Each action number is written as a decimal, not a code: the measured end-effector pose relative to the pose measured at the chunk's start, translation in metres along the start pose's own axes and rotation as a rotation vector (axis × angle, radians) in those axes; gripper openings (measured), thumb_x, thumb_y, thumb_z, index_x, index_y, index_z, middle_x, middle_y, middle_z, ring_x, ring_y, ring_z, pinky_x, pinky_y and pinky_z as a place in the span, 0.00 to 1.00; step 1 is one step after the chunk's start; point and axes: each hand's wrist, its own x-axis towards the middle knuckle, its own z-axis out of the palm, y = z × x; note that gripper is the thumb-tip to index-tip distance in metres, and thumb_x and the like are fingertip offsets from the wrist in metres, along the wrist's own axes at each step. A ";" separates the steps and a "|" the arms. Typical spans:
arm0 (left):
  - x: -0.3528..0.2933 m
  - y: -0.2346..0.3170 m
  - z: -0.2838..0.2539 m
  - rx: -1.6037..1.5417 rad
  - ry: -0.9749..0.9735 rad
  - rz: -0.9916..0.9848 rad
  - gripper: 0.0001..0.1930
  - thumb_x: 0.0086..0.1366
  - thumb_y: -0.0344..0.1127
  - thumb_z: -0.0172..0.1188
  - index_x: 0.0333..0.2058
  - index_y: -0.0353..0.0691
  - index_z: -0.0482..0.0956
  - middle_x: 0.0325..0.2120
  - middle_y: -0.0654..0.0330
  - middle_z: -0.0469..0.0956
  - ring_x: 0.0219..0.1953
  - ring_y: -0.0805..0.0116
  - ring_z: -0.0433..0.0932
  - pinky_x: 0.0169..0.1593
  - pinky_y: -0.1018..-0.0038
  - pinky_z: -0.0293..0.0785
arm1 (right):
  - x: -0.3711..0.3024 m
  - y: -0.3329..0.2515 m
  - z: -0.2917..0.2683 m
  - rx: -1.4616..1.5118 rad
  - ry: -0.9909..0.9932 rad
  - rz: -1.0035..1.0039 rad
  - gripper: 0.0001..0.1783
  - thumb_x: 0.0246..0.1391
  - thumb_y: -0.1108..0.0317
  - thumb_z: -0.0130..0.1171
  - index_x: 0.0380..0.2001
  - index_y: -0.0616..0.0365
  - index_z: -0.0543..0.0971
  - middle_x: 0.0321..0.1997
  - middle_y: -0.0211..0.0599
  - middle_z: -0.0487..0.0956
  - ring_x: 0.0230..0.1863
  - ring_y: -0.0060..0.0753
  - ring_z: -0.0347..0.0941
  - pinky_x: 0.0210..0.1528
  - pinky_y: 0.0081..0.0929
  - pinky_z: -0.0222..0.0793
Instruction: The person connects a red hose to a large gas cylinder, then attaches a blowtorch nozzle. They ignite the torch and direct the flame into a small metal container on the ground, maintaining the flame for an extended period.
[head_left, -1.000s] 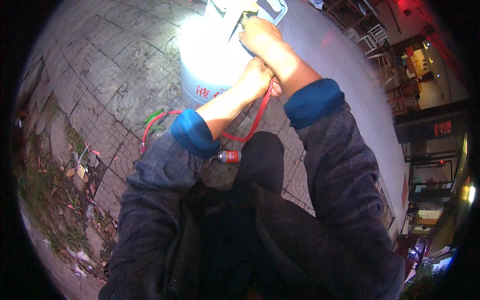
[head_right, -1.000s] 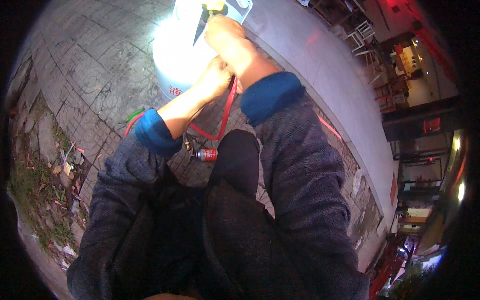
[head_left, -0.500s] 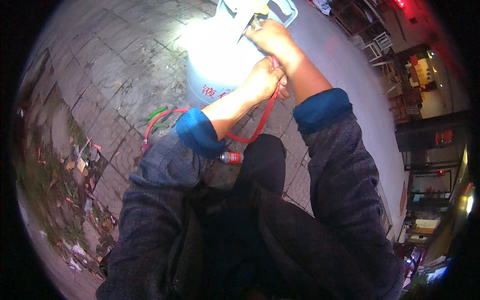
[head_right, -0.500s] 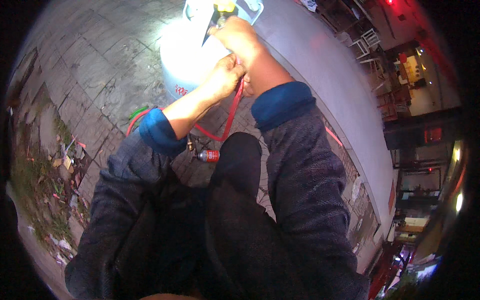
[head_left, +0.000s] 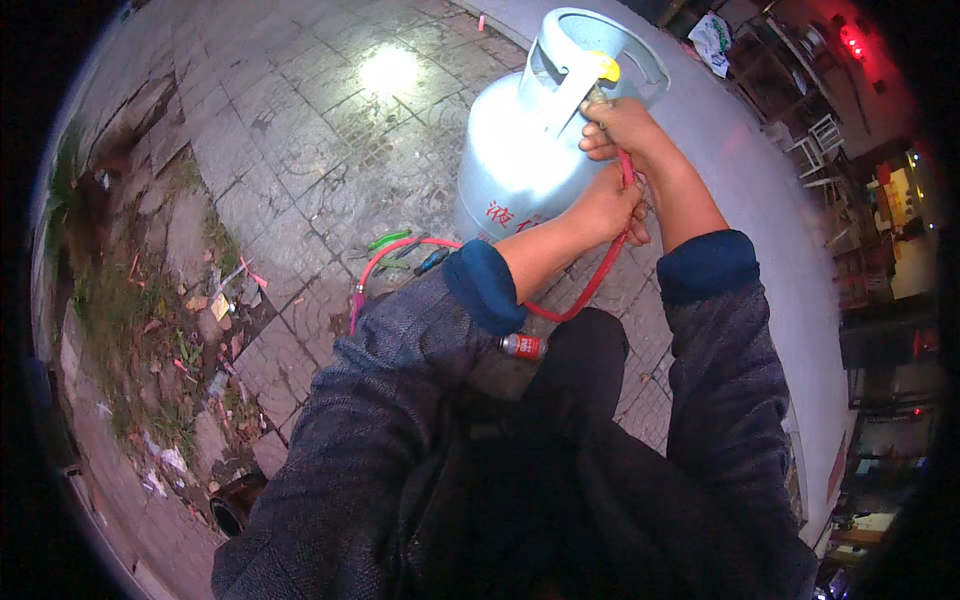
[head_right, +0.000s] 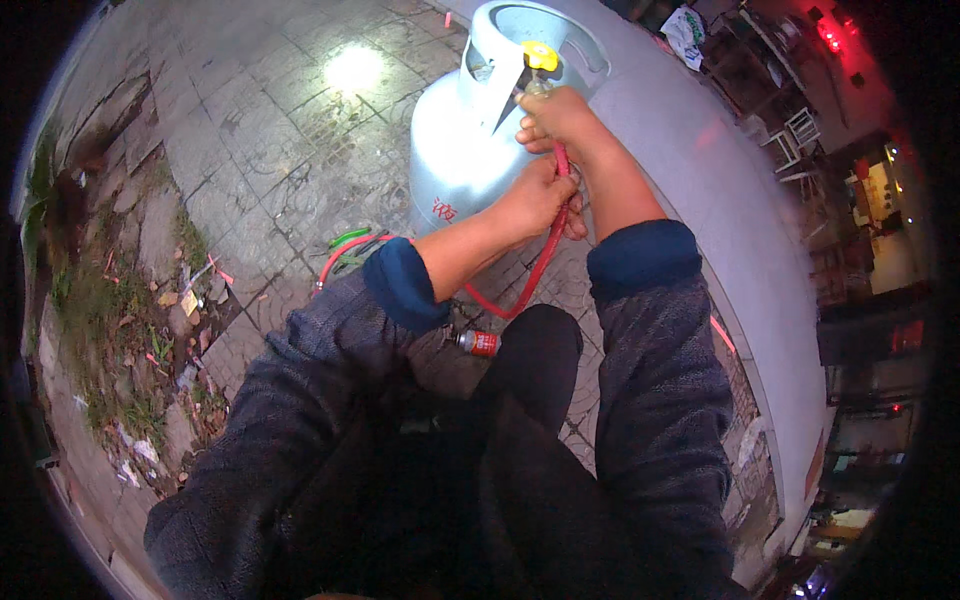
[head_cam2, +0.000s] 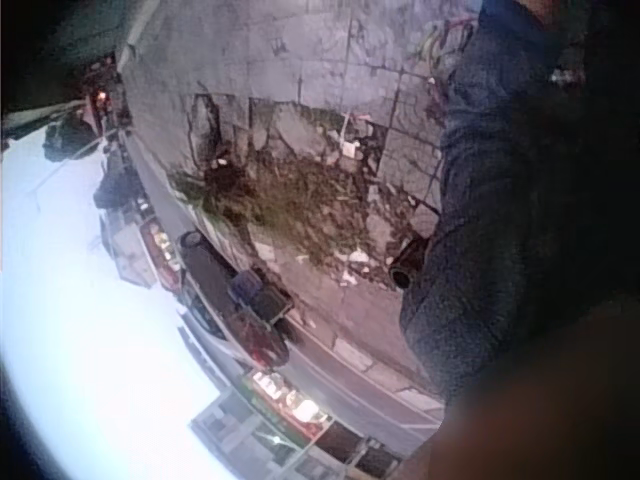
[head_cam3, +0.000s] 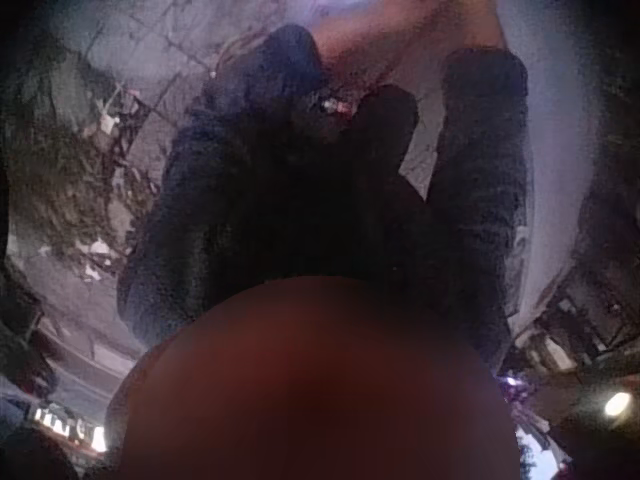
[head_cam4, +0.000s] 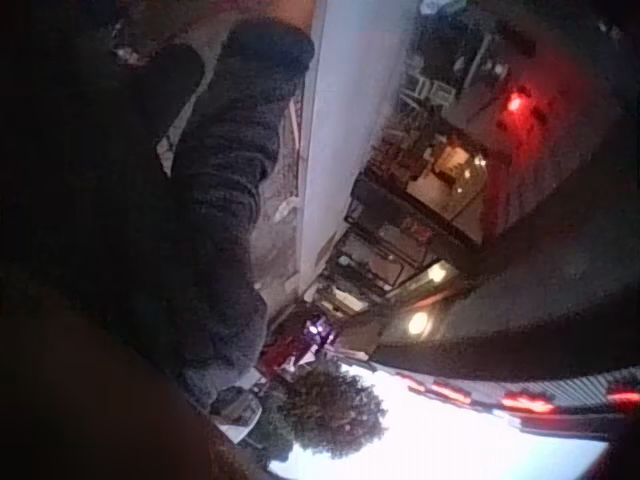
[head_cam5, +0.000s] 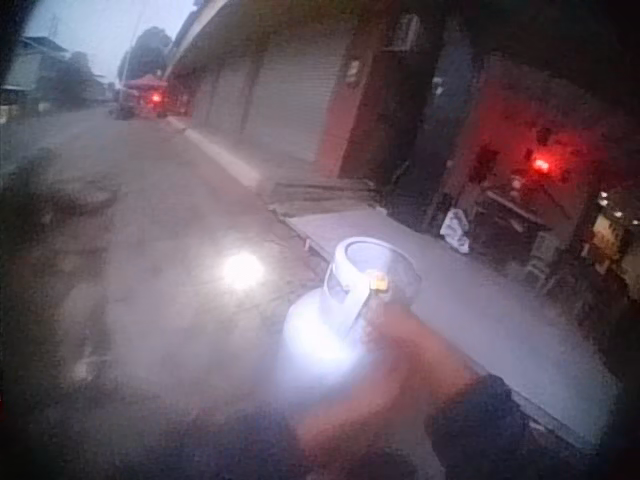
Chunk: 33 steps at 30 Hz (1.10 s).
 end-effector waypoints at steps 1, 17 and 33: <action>0.000 0.000 0.001 0.053 0.029 0.096 0.09 0.74 0.30 0.44 0.42 0.28 0.69 0.28 0.53 0.77 0.31 0.62 0.81 0.31 0.67 0.79 | -0.001 -0.001 0.001 -0.271 0.094 -0.084 0.25 0.58 0.51 0.63 0.37 0.69 0.82 0.34 0.53 0.84 0.36 0.39 0.85 0.33 0.41 0.80; -0.012 0.009 0.007 0.170 0.078 0.162 0.10 0.74 0.30 0.45 0.39 0.30 0.73 0.28 0.55 0.77 0.26 0.61 0.82 0.29 0.67 0.81 | -0.008 0.001 0.005 -0.714 0.332 -0.268 0.25 0.58 0.48 0.60 0.41 0.63 0.84 0.43 0.55 0.84 0.45 0.51 0.83 0.49 0.44 0.77; -0.005 0.003 0.000 0.089 0.016 0.083 0.11 0.76 0.34 0.45 0.37 0.31 0.69 0.24 0.55 0.76 0.24 0.58 0.84 0.30 0.65 0.86 | 0.003 0.014 -0.003 0.546 -0.081 0.047 0.24 0.65 0.50 0.59 0.45 0.64 0.79 0.35 0.48 0.83 0.36 0.43 0.84 0.32 0.36 0.81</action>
